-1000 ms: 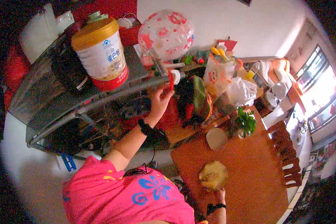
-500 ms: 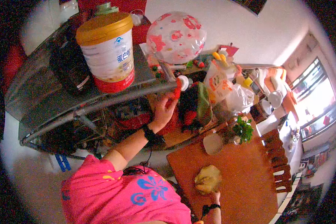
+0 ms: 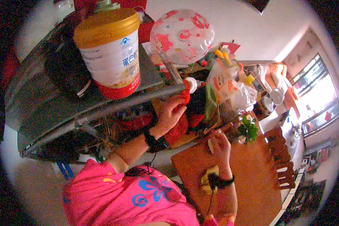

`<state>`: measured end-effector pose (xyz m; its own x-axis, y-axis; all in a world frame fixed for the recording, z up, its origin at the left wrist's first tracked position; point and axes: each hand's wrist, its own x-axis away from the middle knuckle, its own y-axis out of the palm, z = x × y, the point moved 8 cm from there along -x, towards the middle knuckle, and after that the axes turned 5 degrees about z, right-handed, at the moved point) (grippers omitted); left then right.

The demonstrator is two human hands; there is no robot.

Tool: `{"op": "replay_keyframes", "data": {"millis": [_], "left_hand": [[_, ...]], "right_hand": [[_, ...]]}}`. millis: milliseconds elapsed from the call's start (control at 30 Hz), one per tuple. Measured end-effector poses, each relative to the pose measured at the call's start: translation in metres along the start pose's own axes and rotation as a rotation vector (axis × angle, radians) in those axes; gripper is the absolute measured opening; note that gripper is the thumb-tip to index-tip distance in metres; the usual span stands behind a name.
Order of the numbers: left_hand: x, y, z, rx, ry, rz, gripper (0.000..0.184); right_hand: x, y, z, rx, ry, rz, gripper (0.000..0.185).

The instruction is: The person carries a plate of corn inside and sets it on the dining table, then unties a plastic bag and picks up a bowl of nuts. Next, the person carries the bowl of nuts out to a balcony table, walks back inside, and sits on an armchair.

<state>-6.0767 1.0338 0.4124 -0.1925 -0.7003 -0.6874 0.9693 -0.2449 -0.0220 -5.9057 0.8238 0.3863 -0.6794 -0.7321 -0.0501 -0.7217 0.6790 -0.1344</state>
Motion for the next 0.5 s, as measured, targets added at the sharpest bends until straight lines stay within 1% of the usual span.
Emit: {"op": "replay_keyframes", "data": {"millis": [67, 167, 233, 267, 333, 367, 433, 467, 500], "left_hand": [[0.000, -0.002, 0.005, 0.014, 0.003, -0.031, 0.023], [-0.001, -0.006, 0.011, -0.050, 0.024, -0.077, 0.025], [0.000, -0.003, -0.002, 0.098, -0.123, -0.147, 0.024], [0.000, -0.003, -0.009, 0.101, -0.120, -0.150, 0.024], [0.000, -0.008, -0.021, 0.120, -0.110, -0.155, 0.022], [0.001, -0.010, -0.026, 0.119, -0.110, -0.163, 0.022], [0.004, -0.020, -0.052, 0.086, -0.525, -0.139, 0.024], [0.004, -0.018, -0.057, 0.086, -0.522, -0.147, 0.024], [0.003, -0.012, -0.063, 0.087, -0.462, -0.176, 0.023]], "right_hand": [[-0.032, 0.059, -0.052, 0.097, -0.286, -0.050, 0.024], [-0.068, 0.116, -0.067, 0.110, -0.331, -0.030, 0.026], [-0.078, 0.145, -0.064, 0.010, -0.253, -0.161, 0.025], [-0.081, 0.149, -0.060, 0.010, -0.255, -0.156, 0.025], [-0.085, 0.152, -0.057, 0.135, -0.310, -0.097, 0.022], [-0.085, 0.152, -0.056, 0.119, -0.328, -0.093, 0.019], [-0.078, 0.150, -0.060, 0.122, -0.324, -0.050, 0.018], [-0.075, 0.147, -0.062, 0.130, -0.326, -0.011, 0.016], [-0.073, 0.147, -0.062, 0.128, -0.327, -0.001, 0.016]]}}
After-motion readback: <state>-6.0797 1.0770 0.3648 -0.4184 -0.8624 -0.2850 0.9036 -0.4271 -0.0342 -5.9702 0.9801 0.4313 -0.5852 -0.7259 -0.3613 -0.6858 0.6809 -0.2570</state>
